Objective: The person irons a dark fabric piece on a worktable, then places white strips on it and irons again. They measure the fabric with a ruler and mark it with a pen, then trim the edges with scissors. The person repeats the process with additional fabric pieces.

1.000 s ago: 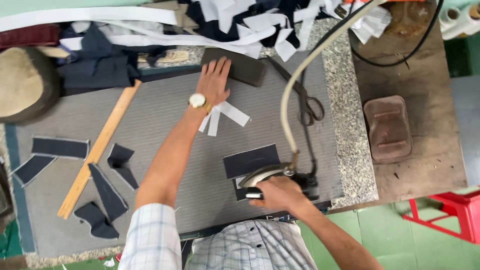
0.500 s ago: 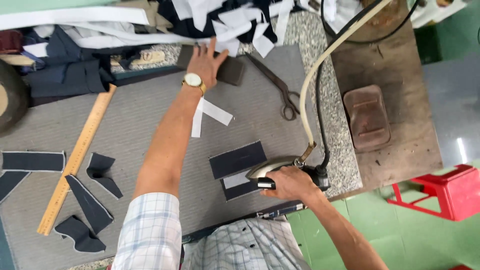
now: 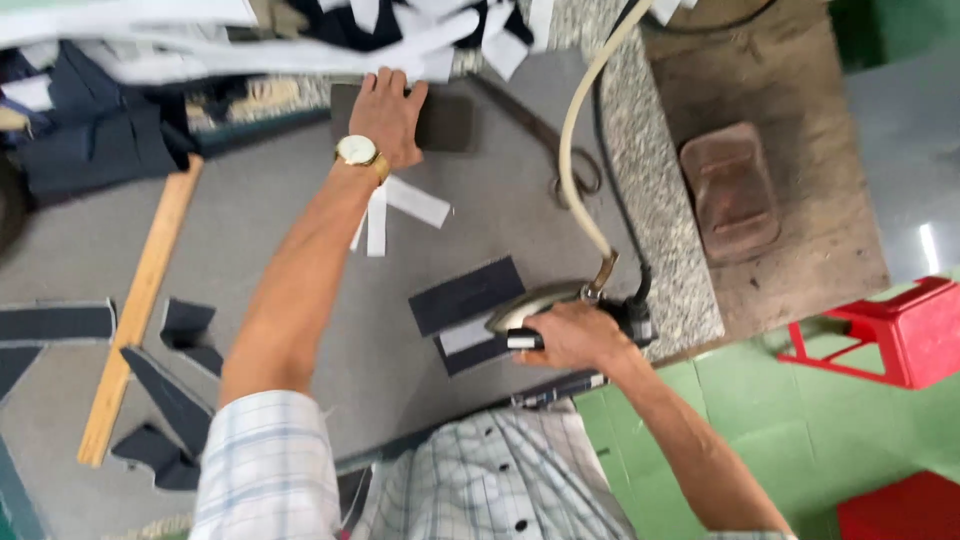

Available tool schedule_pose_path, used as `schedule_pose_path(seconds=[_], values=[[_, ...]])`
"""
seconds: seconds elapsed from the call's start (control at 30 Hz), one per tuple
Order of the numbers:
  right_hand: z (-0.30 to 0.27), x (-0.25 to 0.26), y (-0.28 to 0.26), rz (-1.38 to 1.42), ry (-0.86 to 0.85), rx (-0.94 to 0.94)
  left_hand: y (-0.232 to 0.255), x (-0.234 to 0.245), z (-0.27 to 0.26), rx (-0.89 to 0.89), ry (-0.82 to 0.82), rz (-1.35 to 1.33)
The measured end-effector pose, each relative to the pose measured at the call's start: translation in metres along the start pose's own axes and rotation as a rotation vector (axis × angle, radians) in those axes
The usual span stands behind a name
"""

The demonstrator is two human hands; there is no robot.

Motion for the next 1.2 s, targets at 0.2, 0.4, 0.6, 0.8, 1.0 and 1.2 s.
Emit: schedule_pose_path(seconds=[0.2,0.4,0.6,0.8,1.0,1.2], values=[[-0.008,0.037,-0.012,0.177,-0.019,-0.128,0.038,0.039,-0.181,0.364,0.242,-0.409],[-0.005,0.036,-0.039,0.085,0.005,-0.018,0.053,0.029,-0.356,0.807,0.410,-0.189],[0.022,0.030,-0.142,0.056,-0.049,0.174,0.068,0.016,-0.425,0.903,0.472,-0.285],[0.060,-0.032,-0.188,0.094,0.082,0.355,0.066,-0.017,-0.437,0.976,0.650,-0.357],[0.060,-0.039,-0.166,0.023,0.067,0.357,0.068,-0.027,-0.437,0.975,0.644,-0.256],[0.010,0.037,-0.113,-0.032,-0.087,0.176,0.068,-0.029,-0.438,0.968,0.649,-0.260]])
Point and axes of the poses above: each hand's wrist, its own z-axis towards the middle knuckle, its own x-axis out of the back of the hand, y = z × x, the point moved 3 cm from there along z, towards the middle knuckle, and after that the axes turned 13 degrees about y, right-handed, at the moved point
